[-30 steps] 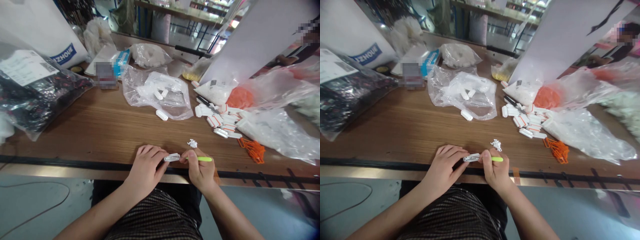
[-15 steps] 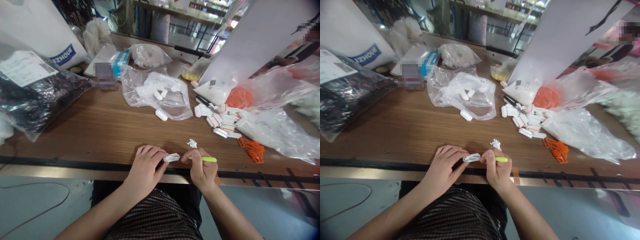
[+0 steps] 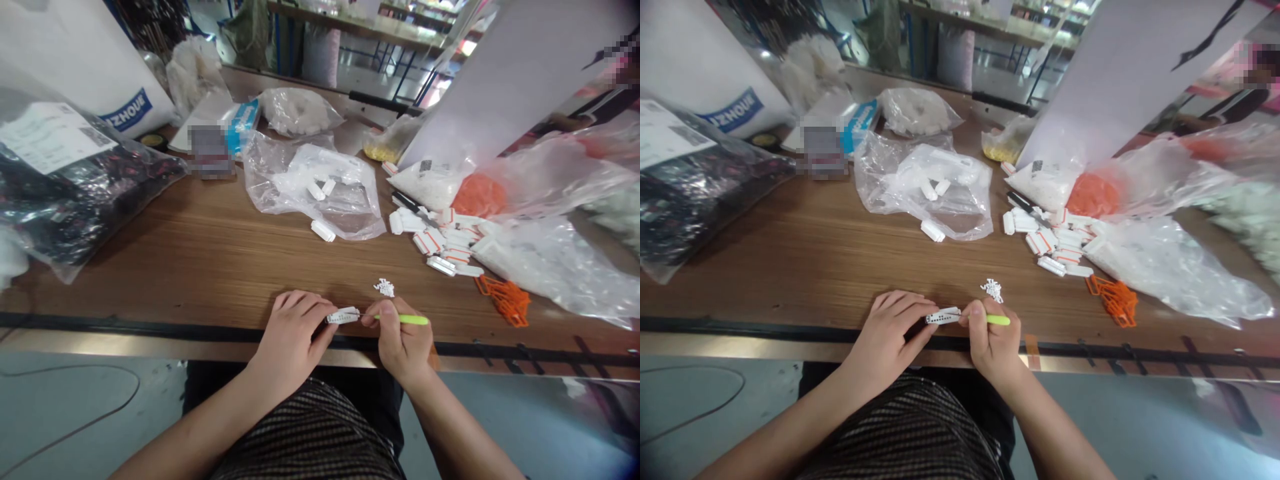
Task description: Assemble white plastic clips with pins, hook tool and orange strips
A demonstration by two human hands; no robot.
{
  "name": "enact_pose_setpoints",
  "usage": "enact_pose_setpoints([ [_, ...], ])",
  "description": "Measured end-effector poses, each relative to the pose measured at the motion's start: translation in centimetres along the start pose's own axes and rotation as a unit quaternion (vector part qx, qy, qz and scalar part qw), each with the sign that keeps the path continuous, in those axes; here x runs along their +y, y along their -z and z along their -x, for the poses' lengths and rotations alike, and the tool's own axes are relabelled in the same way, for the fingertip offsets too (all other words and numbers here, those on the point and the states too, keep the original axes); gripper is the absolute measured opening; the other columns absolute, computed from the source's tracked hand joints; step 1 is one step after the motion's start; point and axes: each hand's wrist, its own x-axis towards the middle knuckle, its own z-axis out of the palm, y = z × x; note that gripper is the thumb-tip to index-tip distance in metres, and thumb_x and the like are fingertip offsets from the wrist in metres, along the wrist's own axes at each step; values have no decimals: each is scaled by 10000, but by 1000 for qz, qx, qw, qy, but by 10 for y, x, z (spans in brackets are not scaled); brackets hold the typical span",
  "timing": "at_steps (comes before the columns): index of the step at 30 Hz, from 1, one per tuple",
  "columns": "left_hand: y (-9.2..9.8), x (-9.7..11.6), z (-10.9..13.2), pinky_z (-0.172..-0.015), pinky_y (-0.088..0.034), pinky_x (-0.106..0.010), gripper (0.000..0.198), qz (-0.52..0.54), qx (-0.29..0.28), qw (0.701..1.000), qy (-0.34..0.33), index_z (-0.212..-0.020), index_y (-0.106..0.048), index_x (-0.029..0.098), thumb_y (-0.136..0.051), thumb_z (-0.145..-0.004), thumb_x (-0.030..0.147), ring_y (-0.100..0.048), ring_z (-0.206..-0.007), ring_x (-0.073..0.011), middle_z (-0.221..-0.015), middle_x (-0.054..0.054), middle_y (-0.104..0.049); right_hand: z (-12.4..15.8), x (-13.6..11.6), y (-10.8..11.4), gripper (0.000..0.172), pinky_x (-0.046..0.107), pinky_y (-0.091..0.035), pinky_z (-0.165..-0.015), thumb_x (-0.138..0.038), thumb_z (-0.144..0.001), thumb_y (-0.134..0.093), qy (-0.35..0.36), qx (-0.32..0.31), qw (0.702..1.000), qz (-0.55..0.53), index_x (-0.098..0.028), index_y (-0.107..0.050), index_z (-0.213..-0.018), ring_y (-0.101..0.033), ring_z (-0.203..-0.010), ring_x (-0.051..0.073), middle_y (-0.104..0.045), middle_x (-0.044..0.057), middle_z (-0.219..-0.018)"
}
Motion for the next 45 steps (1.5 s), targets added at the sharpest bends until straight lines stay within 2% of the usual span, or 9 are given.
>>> enact_pose_setpoints([
  [5, 0, 0, 0, -957, -405, -464, 143, 0, -2, 1000, 3, -1131, -670, 260, -631, -994, 244, -618, -1072, -246, -1119, -15, -731, -3, -2, 1, 409, 250, -495, -585, -297, -1032, -445, 3, -13, 1000, 8, -202, -667, -703, -640, -568, 126, -684, 4, -639],
  [11, 0, 1, 0, -943, -415, -468, 142, -3, -2, 1000, 5, -1120, -682, 259, -625, -991, 241, -627, -1064, -256, -1109, -26, -737, -2, -2, -1, 442, 239, -523, -579, -316, -1046, -430, -22, 20, 998, -56, -204, -677, -697, -652, -563, 125, -687, 4, -637],
  [18, 0, 0, 1, -947, -406, -453, 138, -5, 3, 1000, 0, -1123, -676, 258, -635, -991, 245, -625, -1071, -247, -1110, -14, -736, -3, -2, -2, 394, 244, -502, -599, -293, -1030, -461, 8, -13, 1000, -4, -203, -671, -710, -645, -575, 122, -689, 2, -646],
  [24, 2, 2, -1, -939, -417, -457, 133, -4, -1, 1000, 4, -1115, -684, 261, -624, -996, 252, -632, -1052, -247, -1095, -18, -741, 1, 1, -1, 436, 254, -517, -579, -320, -1032, -454, -38, 23, 997, -69, -200, -688, -684, -644, -577, 135, -678, 13, -639],
  [27, 2, 2, -2, -936, -423, -463, 142, -4, 2, 1000, 4, -1115, -687, 258, -631, -987, 233, -638, -1043, -251, -1097, -25, -743, 2, 3, -1, 428, 257, -522, -577, -329, -1030, -462, -45, 20, 996, -81, -199, -694, -694, -645, -579, 139, -676, 13, -640],
  [35, 0, 0, 0, -947, -414, -458, 141, -1, 2, 1000, 0, -1127, -679, 269, -626, -998, 247, -629, -1064, -246, -1106, -14, -738, 0, -1, 0, 432, 247, -504, -585, -307, -1039, -446, -23, 0, 999, -41, -206, -682, -691, -636, -563, 126, -679, 4, -633],
  [40, 0, 0, 0, -949, -410, -458, 137, 3, 0, 1000, 0, -1126, -673, 265, -631, -996, 248, -625, -1062, -241, -1108, -10, -734, -2, -3, 3, 348, 261, -479, -614, -253, -1020, -471, 29, -21, 999, -1, -206, -655, -729, -639, -581, 126, -686, -3, -651],
  [45, 0, 0, 1, -950, -411, -465, 134, -1, -3, 1000, 5, -1122, -675, 264, -624, -998, 255, -623, -1068, -247, -1110, -15, -733, -2, -3, 2, 330, 249, -481, -606, -236, -1015, -479, 37, -18, 999, -16, -207, -658, -739, -638, -568, 117, -683, -14, -642],
])
